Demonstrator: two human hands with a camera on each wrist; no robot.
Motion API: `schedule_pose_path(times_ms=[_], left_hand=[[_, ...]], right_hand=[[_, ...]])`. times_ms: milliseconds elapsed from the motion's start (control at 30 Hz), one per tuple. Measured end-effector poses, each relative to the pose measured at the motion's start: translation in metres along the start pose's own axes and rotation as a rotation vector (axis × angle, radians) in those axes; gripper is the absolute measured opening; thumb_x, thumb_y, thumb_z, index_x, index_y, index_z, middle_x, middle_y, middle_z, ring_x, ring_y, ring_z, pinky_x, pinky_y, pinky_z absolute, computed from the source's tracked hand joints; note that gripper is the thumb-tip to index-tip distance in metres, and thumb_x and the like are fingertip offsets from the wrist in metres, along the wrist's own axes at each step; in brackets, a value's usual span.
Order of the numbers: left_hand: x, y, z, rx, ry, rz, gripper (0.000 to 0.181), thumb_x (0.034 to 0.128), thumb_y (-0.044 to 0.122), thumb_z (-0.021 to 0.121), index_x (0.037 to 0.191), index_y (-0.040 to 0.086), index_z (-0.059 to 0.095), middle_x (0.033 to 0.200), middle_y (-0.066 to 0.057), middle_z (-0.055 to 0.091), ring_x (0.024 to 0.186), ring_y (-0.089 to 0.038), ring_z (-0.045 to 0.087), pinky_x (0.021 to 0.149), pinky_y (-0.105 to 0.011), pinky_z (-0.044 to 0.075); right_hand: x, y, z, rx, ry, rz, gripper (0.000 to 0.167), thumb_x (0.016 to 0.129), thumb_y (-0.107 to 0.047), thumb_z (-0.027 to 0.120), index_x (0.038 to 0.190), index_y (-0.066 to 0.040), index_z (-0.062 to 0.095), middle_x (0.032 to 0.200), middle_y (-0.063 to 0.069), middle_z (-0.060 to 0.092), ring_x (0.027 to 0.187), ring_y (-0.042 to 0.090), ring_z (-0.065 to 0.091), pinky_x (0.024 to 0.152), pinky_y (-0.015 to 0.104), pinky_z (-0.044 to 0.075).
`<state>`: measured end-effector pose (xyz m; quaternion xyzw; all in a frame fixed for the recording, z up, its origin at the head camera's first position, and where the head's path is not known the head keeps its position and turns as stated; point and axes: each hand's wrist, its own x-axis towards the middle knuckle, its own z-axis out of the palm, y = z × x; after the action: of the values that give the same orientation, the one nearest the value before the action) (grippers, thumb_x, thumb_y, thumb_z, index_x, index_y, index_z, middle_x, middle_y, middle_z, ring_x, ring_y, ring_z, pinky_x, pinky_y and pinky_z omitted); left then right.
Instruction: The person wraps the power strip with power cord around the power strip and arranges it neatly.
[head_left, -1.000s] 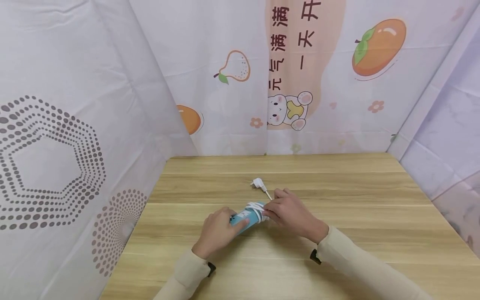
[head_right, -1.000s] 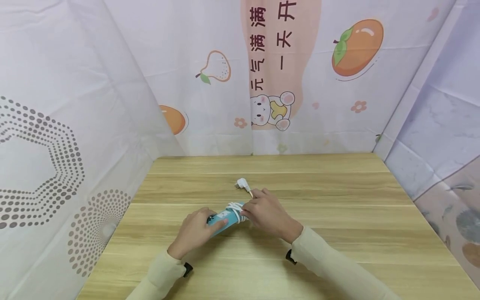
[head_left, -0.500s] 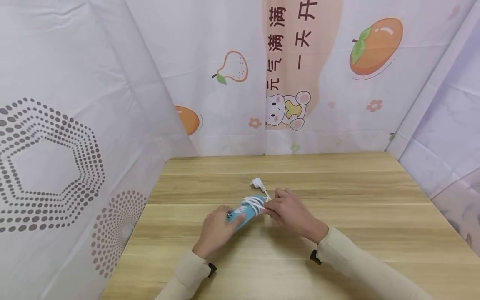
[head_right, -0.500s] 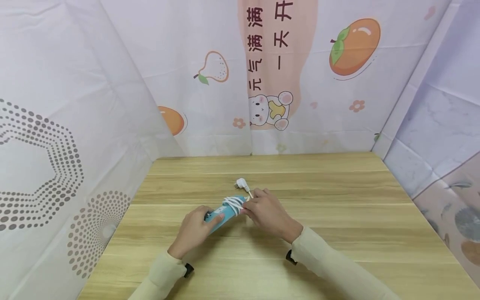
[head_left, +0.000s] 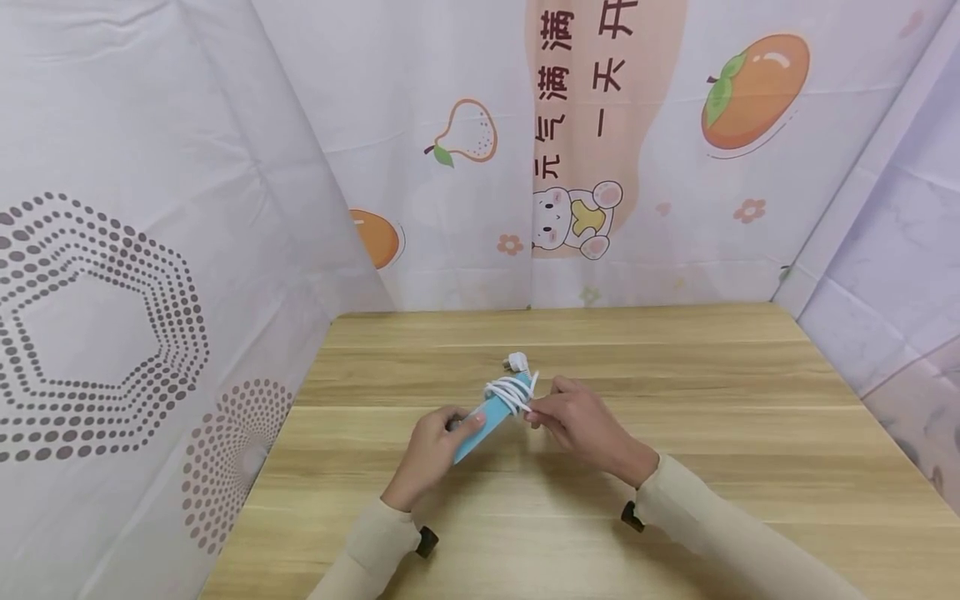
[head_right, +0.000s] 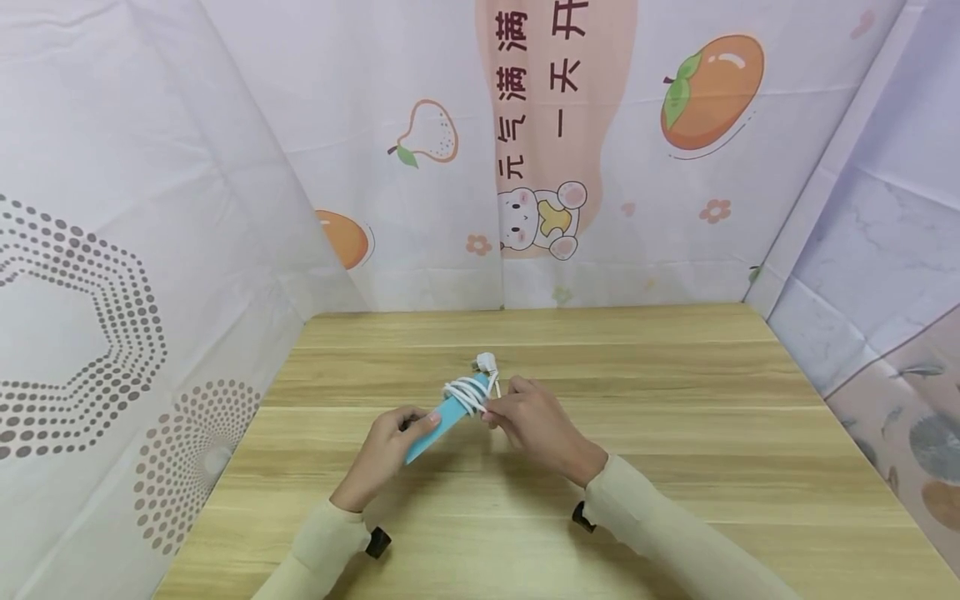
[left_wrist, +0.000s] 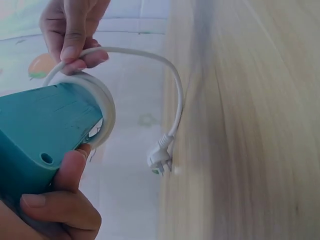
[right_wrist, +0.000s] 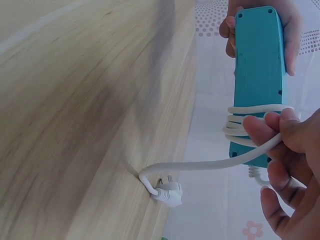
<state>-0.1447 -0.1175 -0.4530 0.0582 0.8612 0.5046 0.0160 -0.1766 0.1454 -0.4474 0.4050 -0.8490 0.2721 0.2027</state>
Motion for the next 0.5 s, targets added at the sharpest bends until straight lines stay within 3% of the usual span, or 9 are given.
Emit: schedule_pose_path(times_ms=[133, 367, 500], left_hand=[[0.000, 0.003, 0.000, -0.047, 0.000, -0.022, 0.052, 0.0985, 0.049, 0.065, 0.113, 0.000, 0.072, 0.098, -0.008, 0.067, 0.086, -0.021, 0.058, 0.074, -0.037, 0.048], [-0.001, 0.010, 0.000, -0.169, 0.003, -0.050, 0.047, 0.0990, 0.045, 0.066, 0.116, 0.001, 0.072, 0.100, -0.009, 0.066, 0.088, -0.022, 0.058, 0.076, -0.036, 0.047], [-0.002, 0.014, -0.001, -0.210, -0.009, -0.061, 0.048, 0.0993, 0.046, 0.066, 0.117, 0.001, 0.071, 0.100, -0.009, 0.065, 0.088, -0.022, 0.057, 0.075, -0.036, 0.047]], right_hand=[[0.001, -0.001, 0.001, 0.004, 0.025, 0.008, 0.009, 0.090, -0.016, 0.079, 0.098, -0.013, 0.082, 0.073, -0.014, 0.065, 0.067, 0.003, 0.037, 0.061, 0.022, 0.035], [0.001, -0.003, 0.007, 0.015, 0.057, 0.013, 0.008, 0.086, -0.015, 0.083, 0.093, -0.013, 0.082, 0.069, -0.011, 0.053, 0.063, 0.002, 0.037, 0.055, 0.019, 0.034], [0.002, -0.005, 0.007, 0.032, 0.074, 0.032, 0.004, 0.089, -0.016, 0.080, 0.092, -0.013, 0.081, 0.070, -0.010, 0.051, 0.063, 0.002, 0.039, 0.054, 0.019, 0.036]])
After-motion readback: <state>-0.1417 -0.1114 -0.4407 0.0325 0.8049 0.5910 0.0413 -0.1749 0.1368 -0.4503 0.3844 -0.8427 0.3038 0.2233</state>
